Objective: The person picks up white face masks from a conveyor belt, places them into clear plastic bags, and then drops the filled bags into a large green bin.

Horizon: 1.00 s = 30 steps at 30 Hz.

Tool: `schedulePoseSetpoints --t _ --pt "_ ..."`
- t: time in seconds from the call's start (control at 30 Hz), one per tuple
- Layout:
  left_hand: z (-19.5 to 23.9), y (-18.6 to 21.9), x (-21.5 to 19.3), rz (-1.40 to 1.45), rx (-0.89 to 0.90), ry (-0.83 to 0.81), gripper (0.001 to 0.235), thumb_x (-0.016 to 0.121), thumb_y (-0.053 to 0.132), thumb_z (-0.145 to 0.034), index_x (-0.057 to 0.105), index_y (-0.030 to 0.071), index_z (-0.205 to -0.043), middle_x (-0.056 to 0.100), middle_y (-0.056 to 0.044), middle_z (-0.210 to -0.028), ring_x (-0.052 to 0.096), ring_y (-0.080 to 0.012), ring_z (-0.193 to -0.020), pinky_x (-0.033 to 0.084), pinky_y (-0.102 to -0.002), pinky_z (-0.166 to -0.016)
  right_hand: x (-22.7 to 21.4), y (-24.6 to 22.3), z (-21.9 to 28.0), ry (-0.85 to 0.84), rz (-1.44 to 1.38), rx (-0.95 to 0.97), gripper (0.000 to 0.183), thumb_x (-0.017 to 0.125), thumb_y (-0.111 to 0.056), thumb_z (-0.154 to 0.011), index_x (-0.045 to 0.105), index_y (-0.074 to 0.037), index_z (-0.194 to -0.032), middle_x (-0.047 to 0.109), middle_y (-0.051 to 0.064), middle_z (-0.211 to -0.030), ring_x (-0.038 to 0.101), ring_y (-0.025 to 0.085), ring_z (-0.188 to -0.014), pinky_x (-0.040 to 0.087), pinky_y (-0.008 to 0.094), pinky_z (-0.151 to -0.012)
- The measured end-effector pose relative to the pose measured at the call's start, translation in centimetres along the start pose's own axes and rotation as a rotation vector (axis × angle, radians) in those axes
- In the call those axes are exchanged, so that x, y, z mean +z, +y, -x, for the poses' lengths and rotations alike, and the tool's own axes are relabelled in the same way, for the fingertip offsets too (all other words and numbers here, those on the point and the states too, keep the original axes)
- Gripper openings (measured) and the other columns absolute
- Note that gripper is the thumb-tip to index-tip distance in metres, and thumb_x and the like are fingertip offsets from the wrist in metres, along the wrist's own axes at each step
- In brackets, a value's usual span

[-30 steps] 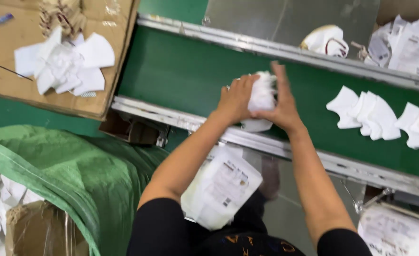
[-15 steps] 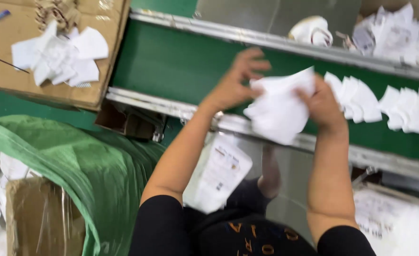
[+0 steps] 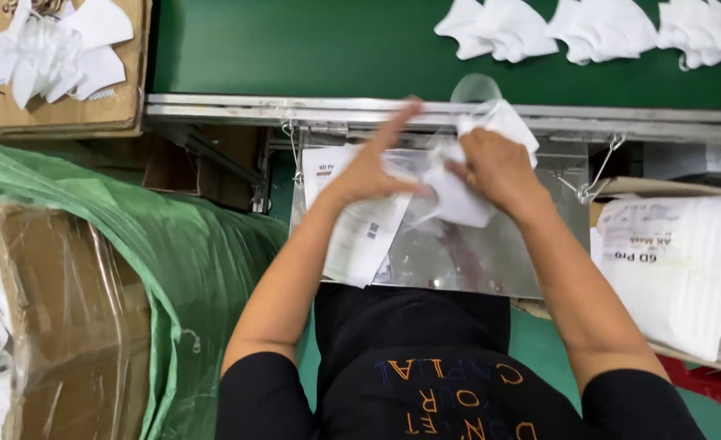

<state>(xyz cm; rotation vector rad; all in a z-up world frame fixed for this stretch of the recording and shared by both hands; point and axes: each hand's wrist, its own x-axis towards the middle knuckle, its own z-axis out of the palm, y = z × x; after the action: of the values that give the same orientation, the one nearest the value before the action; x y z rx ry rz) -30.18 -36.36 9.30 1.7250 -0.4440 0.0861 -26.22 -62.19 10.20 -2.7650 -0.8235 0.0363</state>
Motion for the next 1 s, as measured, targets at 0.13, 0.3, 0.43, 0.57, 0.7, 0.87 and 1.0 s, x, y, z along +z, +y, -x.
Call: schedulePoseSetpoints --t 0.13,0.3,0.43,0.57,0.7,0.87,1.0 --pt "3.3 -4.3 7.9 -0.373 0.133 -0.189 0.108 0.099 0.038 -0.066 0.038 0.008 -0.150 0.052 -0.017 -0.147 0.052 -0.0364 -0.133 0.042 -0.047 -0.112 -0.8 -1.5 6.9 0.034 -0.242 -0.023 0.044 0.087 -0.038 -0.083 0.067 -0.011 -0.110 0.068 0.010 -0.107 0.066 0.031 -0.099 0.052 0.045 -0.083" --pt "6.4 -4.6 13.3 -0.651 0.006 -0.252 0.100 0.093 0.037 -0.068 0.040 0.017 -0.151 0.057 -0.010 -0.140 0.053 -0.0315 -0.134 0.040 -0.050 -0.109 9.6 2.8 11.6 0.125 -0.745 0.056 0.079 0.095 -0.032 -0.067 0.055 -0.008 -0.131 0.064 0.012 -0.127 0.062 0.026 -0.119 0.049 0.039 -0.104" --pt "8.4 -13.3 18.6 -0.805 0.006 -0.247 0.095 0.084 0.026 -0.082 0.033 0.022 -0.163 0.051 -0.003 -0.149 0.047 -0.0214 -0.146 0.037 -0.049 -0.121 13.8 3.2 12.8 0.201 -0.999 0.149 0.104 0.096 -0.031 -0.063 0.043 -0.005 -0.148 0.059 0.015 -0.142 0.054 0.026 -0.135 0.043 0.039 -0.114" --pt "8.1 -7.4 17.4 -0.796 0.070 -0.224 0.115 0.091 0.036 -0.063 0.028 0.018 -0.158 0.042 -0.008 -0.156 0.034 -0.0275 -0.149 0.024 -0.068 -0.117 14.1 3.0 15.7 0.263 -0.966 0.139 0.105 0.096 -0.031 -0.066 0.040 -0.003 -0.149 0.058 0.018 -0.145 0.055 0.029 -0.138 0.043 0.041 -0.114" --pt "8.3 -7.3 15.5 -0.853 0.127 -0.255 0.119 0.090 0.031 -0.056 0.027 0.018 -0.156 0.039 -0.009 -0.160 0.030 -0.0289 -0.152 0.023 -0.066 -0.122 16.5 1.6 14.0 0.207 -0.927 0.240 0.094 0.095 -0.031 -0.067 0.048 -0.005 -0.144 0.069 0.017 -0.131 0.069 0.029 -0.121 0.054 0.039 -0.103" --pt "11.1 -4.6 12.8 -0.897 -0.042 -0.317 0.115 0.091 0.038 -0.059 0.030 0.020 -0.154 0.044 -0.013 -0.149 0.031 -0.0395 -0.144 0.025 -0.066 -0.112 17.9 -0.4 15.6 0.221 -0.746 0.177 0.085 0.096 -0.029 -0.066 0.054 -0.004 -0.135 0.072 0.019 -0.122 0.073 0.032 -0.111 0.058 0.040 -0.094" --pt "10.8 -5.6 11.1 -0.657 -0.237 -0.472 0.099 0.084 0.032 -0.081 0.033 0.025 -0.166 0.056 -0.011 -0.133 0.056 -0.0307 -0.119 0.051 -0.041 -0.101 18.0 0.1 15.5 0.156 -0.839 0.091 0.075 0.090 -0.020 -0.074 0.056 -0.002 -0.138 0.072 0.019 -0.122 0.071 0.030 -0.109 0.057 0.040 -0.094"
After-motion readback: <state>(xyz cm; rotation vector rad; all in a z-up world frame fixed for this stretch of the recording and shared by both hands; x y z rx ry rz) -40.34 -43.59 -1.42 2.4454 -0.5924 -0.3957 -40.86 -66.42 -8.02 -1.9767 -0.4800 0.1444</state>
